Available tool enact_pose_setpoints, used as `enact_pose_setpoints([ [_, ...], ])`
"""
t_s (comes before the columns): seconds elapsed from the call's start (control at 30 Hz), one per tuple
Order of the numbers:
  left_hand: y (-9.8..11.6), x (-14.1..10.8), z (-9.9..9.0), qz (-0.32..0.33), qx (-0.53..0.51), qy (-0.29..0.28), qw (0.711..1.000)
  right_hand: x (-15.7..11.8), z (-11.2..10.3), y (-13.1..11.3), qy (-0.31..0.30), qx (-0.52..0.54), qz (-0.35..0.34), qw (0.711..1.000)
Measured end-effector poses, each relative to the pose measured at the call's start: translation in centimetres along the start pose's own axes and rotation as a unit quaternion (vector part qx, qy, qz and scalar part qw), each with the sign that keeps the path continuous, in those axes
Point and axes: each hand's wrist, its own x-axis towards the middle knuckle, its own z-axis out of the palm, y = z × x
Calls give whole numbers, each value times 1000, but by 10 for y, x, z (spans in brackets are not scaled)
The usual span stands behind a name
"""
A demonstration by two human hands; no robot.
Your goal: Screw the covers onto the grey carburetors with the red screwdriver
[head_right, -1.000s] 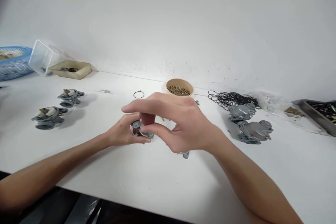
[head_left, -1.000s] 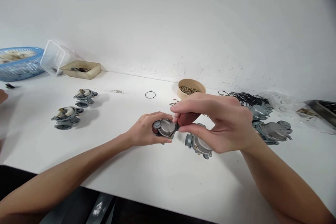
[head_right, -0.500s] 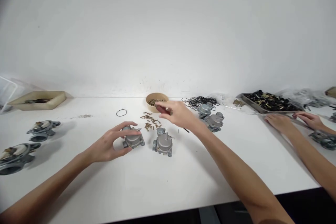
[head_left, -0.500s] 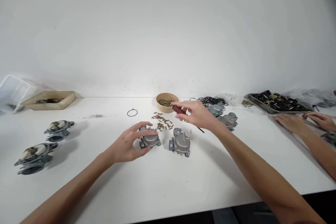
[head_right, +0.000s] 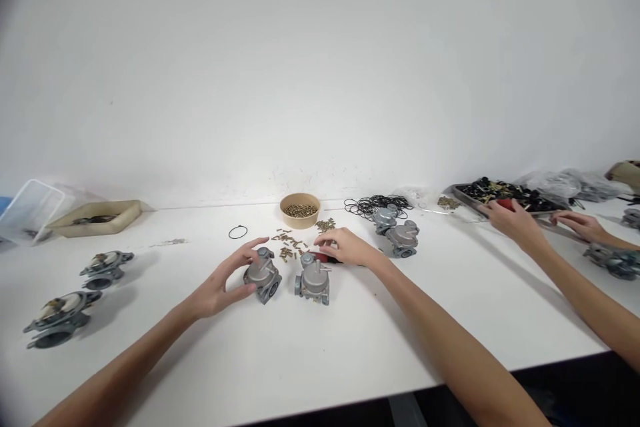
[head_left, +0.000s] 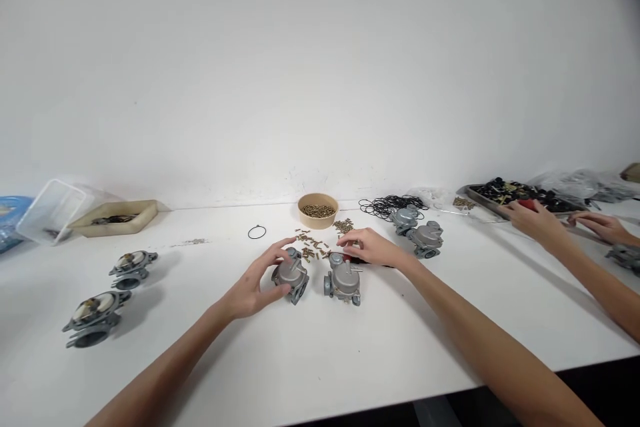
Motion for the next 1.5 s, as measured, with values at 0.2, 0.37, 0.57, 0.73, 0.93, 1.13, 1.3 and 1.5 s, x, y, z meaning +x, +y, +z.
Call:
enact_pose_setpoints([
  [0.2, 12, 2, 30, -93, 156, 47, 982, -38, -1, -42, -55, 2, -85, 995],
  [0.37, 17, 5, 35, -91, 174, 62, 979, -54, 42, -47, -13, -57, -75, 995],
  [0.57, 19, 7, 37, -103, 205, 74, 971, -74, -9, -32, 222, -50, -126, 966],
  [0.73, 20, 11, 41, -102, 215, 70, 969, -83, -120, 22, 457, -121, 98, 876],
  [0.93, 18, 8, 42, -102, 209, 72, 970, -71, -160, 119, 364, -191, 324, 852],
  [1.13, 16, 5, 39, -98, 194, 62, 974, -63, -134, 161, 279, -172, 368, 870],
  [1.3, 16, 5, 38, -89, 190, 53, 976, -59, -133, 168, 251, -125, 381, 881],
  [1.5, 17, 4, 35, -97, 179, 34, 979, -67, -139, 164, 230, -28, 387, 892],
])
